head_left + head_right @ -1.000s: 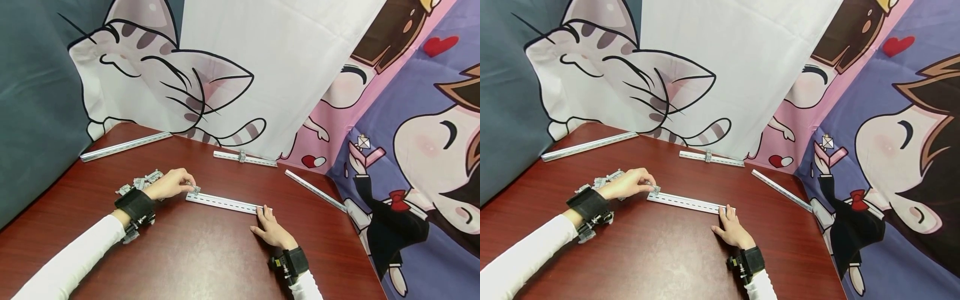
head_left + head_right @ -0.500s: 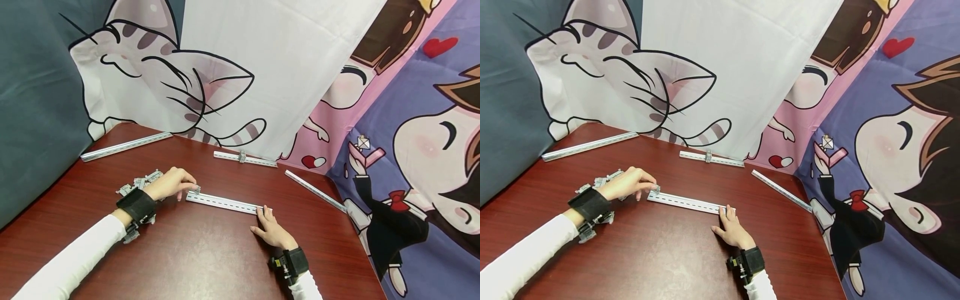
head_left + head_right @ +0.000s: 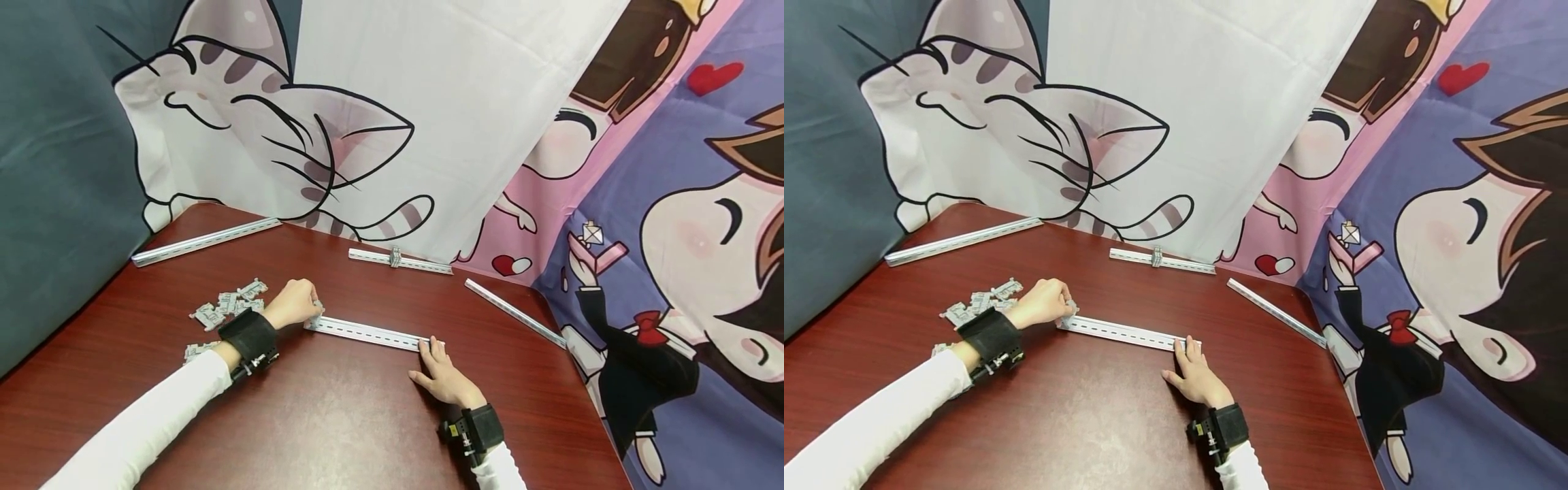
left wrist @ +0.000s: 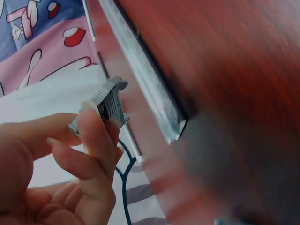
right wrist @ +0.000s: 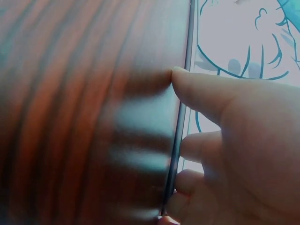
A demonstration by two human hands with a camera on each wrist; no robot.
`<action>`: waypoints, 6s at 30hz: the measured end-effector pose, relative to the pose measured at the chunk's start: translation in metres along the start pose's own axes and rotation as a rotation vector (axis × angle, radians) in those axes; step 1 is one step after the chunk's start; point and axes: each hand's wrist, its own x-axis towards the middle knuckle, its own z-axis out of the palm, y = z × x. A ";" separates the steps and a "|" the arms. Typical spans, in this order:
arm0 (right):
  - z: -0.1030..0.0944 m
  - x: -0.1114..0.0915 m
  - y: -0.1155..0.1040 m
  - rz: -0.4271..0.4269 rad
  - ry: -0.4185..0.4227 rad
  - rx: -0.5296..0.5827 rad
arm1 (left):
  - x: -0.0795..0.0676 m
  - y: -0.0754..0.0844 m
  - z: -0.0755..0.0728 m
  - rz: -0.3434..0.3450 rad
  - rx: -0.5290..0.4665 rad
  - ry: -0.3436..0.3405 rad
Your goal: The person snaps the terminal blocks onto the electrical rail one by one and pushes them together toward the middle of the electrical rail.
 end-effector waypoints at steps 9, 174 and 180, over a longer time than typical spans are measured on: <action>-0.002 0.001 0.000 -0.021 -0.003 -0.071 | 0.005 0.005 0.016 -0.049 0.049 0.077; 0.002 -0.004 -0.002 -0.040 0.036 -0.061 | 0.019 0.048 0.057 -0.028 0.171 0.071; 0.001 -0.004 -0.002 -0.061 0.039 -0.066 | 0.020 0.049 0.056 -0.054 0.191 0.045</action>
